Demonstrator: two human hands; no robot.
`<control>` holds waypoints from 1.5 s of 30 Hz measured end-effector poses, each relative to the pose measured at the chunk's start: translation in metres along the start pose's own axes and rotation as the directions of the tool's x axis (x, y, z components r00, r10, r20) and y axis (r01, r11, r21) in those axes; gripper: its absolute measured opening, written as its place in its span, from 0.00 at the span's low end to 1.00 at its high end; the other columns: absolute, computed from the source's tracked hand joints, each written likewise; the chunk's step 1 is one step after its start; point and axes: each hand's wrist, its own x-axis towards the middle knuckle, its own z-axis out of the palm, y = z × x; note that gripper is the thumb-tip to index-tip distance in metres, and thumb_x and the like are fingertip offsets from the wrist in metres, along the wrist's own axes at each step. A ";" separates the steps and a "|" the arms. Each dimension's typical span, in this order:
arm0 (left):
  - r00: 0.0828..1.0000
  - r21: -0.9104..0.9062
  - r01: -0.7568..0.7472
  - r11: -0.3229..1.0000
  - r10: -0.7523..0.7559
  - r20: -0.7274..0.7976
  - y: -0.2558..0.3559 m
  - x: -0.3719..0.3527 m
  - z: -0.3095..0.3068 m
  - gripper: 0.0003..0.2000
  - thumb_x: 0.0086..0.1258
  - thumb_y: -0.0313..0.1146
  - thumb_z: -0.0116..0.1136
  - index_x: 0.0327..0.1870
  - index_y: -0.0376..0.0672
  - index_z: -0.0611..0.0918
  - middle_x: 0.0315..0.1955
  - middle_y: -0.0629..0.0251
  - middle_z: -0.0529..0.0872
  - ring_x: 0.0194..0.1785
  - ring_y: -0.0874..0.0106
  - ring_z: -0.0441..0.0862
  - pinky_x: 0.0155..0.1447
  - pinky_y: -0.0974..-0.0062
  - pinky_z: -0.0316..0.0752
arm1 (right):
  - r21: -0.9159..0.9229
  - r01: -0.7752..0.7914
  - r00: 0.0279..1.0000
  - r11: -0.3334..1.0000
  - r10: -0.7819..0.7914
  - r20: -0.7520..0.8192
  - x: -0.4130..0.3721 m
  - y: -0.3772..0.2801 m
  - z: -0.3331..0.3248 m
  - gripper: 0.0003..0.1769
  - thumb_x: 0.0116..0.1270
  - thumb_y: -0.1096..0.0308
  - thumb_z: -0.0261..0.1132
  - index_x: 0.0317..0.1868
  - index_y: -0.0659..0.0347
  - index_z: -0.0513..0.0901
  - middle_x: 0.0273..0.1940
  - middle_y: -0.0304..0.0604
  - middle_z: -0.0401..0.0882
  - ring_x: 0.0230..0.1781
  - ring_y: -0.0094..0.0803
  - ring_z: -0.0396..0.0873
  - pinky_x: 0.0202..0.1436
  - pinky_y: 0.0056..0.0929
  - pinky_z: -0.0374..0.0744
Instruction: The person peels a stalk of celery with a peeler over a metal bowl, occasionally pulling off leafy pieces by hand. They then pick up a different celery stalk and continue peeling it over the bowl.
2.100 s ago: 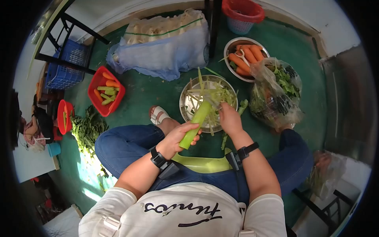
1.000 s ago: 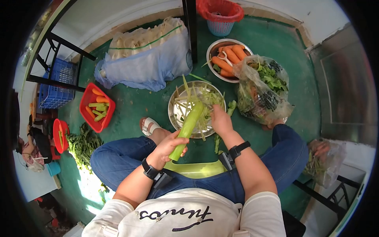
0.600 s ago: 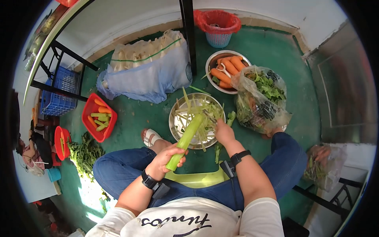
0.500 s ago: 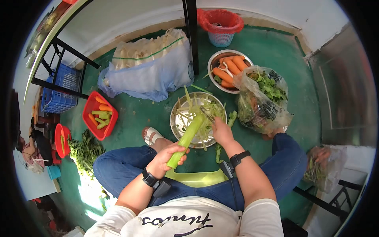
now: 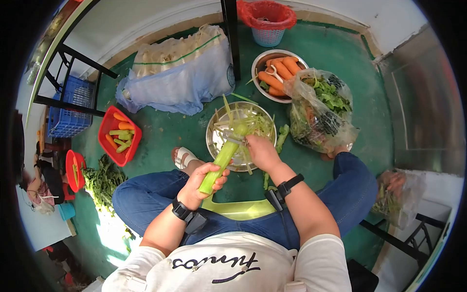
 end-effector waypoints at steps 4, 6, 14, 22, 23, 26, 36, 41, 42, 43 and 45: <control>0.999 0.047 0.000 0.999 -0.002 0.041 -0.001 0.001 0.001 0.20 0.58 0.29 0.47 0.53 0.38 0.65 0.28 0.62 0.72 0.24 0.74 0.69 0.23 0.81 0.66 | 0.000 -0.181 0.983 0.983 0.181 -0.035 -0.004 0.012 0.015 0.12 0.55 0.75 0.55 0.40 0.65 0.66 0.32 0.57 0.72 0.36 0.54 0.71 0.38 0.45 0.70; 1.000 -0.019 0.002 1.000 -0.002 -0.003 0.000 0.000 0.000 0.22 0.57 0.30 0.47 0.55 0.38 0.64 0.28 0.61 0.71 0.23 0.74 0.69 0.23 0.82 0.66 | -0.029 -0.217 0.976 0.976 0.216 -0.040 -0.009 0.019 0.015 0.11 0.56 0.75 0.55 0.40 0.65 0.65 0.32 0.57 0.72 0.36 0.54 0.71 0.37 0.45 0.70; 0.999 -0.126 0.046 0.991 -0.046 -0.001 0.002 0.002 -0.005 0.21 0.56 0.31 0.47 0.52 0.38 0.64 0.28 0.60 0.71 0.22 0.73 0.69 0.21 0.82 0.66 | -0.050 -0.412 0.904 0.910 0.415 0.102 -0.016 0.031 0.023 0.10 0.57 0.72 0.53 0.39 0.65 0.66 0.31 0.59 0.75 0.36 0.54 0.73 0.37 0.45 0.71; 0.991 -0.124 -0.030 0.992 0.013 -0.130 0.000 0.005 -0.008 0.13 0.63 0.38 0.48 0.42 0.40 0.66 0.27 0.60 0.72 0.22 0.73 0.70 0.18 0.82 0.68 | 0.028 -0.469 0.867 0.883 0.454 0.206 -0.015 0.018 0.022 0.12 0.58 0.69 0.53 0.41 0.65 0.65 0.34 0.60 0.74 0.37 0.55 0.72 0.39 0.45 0.70; 0.988 -0.112 -0.029 0.993 0.011 -0.157 0.001 0.007 -0.008 0.13 0.63 0.39 0.48 0.41 0.41 0.66 0.27 0.60 0.72 0.22 0.73 0.70 0.18 0.82 0.68 | 0.054 -0.403 0.901 0.914 0.386 0.200 -0.013 0.007 0.018 0.12 0.58 0.70 0.54 0.42 0.65 0.66 0.34 0.60 0.74 0.37 0.55 0.72 0.39 0.45 0.70; 0.988 -0.113 -0.005 0.994 -0.012 -0.156 0.001 0.006 -0.008 0.13 0.64 0.40 0.48 0.41 0.41 0.67 0.27 0.60 0.73 0.21 0.73 0.71 0.18 0.82 0.68 | 0.093 -0.194 0.968 0.977 0.175 0.181 -0.011 -0.016 0.016 0.12 0.57 0.72 0.54 0.41 0.65 0.66 0.34 0.59 0.73 0.38 0.54 0.72 0.38 0.45 0.70; 0.997 -0.150 0.080 0.985 -0.083 -0.010 0.001 0.003 -0.011 0.18 0.63 0.42 0.46 0.47 0.37 0.69 0.27 0.62 0.73 0.21 0.74 0.72 0.20 0.82 0.70 | -0.053 -0.437 0.874 0.898 0.438 0.209 -0.023 0.031 0.031 0.12 0.58 0.70 0.54 0.40 0.67 0.66 0.35 0.60 0.74 0.37 0.55 0.73 0.39 0.46 0.71; 0.983 -0.083 0.033 0.996 -0.048 -0.179 0.000 0.006 -0.008 0.18 0.65 0.43 0.45 0.47 0.37 0.69 0.29 0.60 0.74 0.22 0.71 0.73 0.22 0.79 0.72 | -0.056 -0.610 0.741 0.790 0.595 0.311 -0.030 0.053 0.043 0.13 0.59 0.67 0.54 0.41 0.66 0.66 0.37 0.61 0.74 0.40 0.54 0.72 0.42 0.44 0.70; 0.961 -0.048 0.006 0.999 -0.019 -0.277 0.000 0.006 -0.007 0.18 0.66 0.43 0.44 0.47 0.37 0.69 0.30 0.60 0.75 0.23 0.70 0.73 0.23 0.78 0.73 | -0.026 -0.626 0.734 0.779 0.601 0.316 -0.030 0.054 0.043 0.13 0.59 0.67 0.54 0.42 0.65 0.66 0.38 0.61 0.74 0.41 0.54 0.72 0.42 0.43 0.70; 0.959 -0.051 0.008 0.999 -0.022 -0.281 -0.001 0.005 -0.007 0.18 0.66 0.43 0.44 0.47 0.37 0.69 0.30 0.60 0.75 0.23 0.70 0.73 0.23 0.78 0.73 | -0.026 -0.629 0.731 0.777 0.602 0.320 -0.031 0.052 0.045 0.13 0.59 0.67 0.54 0.42 0.65 0.66 0.38 0.61 0.74 0.41 0.54 0.72 0.42 0.43 0.70; 0.954 0.014 -0.056 0.998 0.057 -0.295 -0.001 0.007 -0.006 0.17 0.68 0.42 0.41 0.46 0.37 0.68 0.32 0.58 0.75 0.26 0.69 0.74 0.24 0.78 0.73 | 0.079 -0.610 0.780 0.788 0.580 0.233 -0.026 0.049 0.046 0.13 0.59 0.67 0.54 0.43 0.63 0.66 0.38 0.60 0.74 0.40 0.54 0.72 0.41 0.44 0.71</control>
